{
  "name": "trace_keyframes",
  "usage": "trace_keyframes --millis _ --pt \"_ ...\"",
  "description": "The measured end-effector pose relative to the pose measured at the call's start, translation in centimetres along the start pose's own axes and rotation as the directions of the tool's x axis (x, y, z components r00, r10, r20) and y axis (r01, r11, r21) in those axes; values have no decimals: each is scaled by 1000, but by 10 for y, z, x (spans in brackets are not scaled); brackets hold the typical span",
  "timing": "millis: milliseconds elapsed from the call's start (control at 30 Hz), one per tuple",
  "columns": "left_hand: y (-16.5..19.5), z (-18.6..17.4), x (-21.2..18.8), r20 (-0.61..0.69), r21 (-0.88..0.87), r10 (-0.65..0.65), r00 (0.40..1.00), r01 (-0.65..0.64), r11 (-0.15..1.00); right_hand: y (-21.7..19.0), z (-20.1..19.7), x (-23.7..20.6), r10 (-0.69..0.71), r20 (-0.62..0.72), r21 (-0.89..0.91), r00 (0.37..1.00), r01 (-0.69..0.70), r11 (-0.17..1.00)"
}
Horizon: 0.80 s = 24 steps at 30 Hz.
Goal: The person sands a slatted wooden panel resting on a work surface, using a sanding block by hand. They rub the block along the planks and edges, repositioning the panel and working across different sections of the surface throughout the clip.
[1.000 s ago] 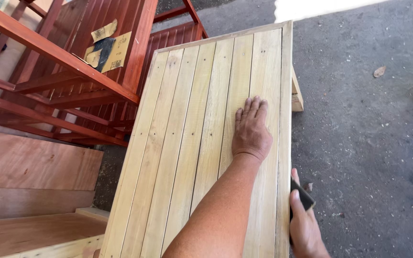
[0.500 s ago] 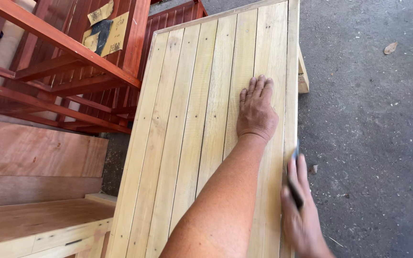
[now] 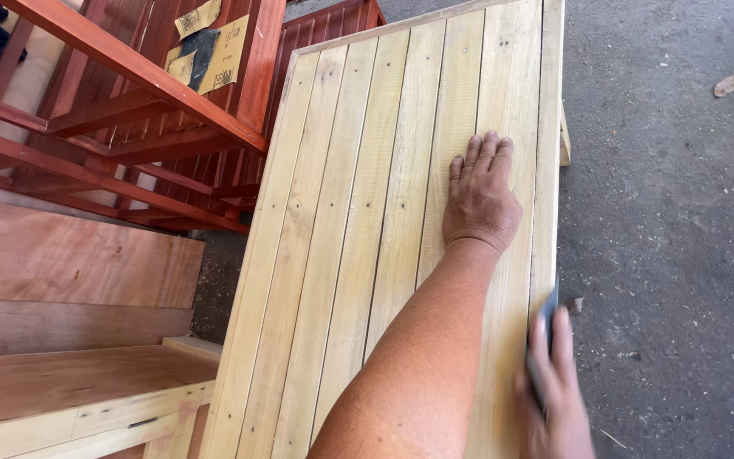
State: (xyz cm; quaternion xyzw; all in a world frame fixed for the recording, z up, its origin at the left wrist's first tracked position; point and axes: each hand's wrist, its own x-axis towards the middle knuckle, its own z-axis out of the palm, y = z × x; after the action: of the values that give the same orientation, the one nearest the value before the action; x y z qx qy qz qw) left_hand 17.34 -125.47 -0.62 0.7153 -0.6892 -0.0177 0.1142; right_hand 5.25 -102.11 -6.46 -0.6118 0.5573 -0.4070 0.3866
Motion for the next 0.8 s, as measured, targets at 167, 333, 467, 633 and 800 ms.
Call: trace_keyframes --millis 167,333,467,633,800 --pt "-1 -1 1 6 -17 8 1000 -8 1000 4 11 -32 -238 -146 -132 960 220 967" --pt "-1 -2 -1 18 -24 -9 1000 9 1000 11 3 12 51 41 -36 998 -50 998" --pt "1 -1 -1 -6 -5 3 1000 -3 1000 -1 2 -10 -125 -22 -28 992 125 992" --pt "0 1 3 -3 -16 23 1000 -23 1000 -11 -2 7 16 -19 76 1000 -15 997" --pt "-2 0 10 5 -54 53 999 -52 997 -17 -19 121 100 49 188 994 -107 976"
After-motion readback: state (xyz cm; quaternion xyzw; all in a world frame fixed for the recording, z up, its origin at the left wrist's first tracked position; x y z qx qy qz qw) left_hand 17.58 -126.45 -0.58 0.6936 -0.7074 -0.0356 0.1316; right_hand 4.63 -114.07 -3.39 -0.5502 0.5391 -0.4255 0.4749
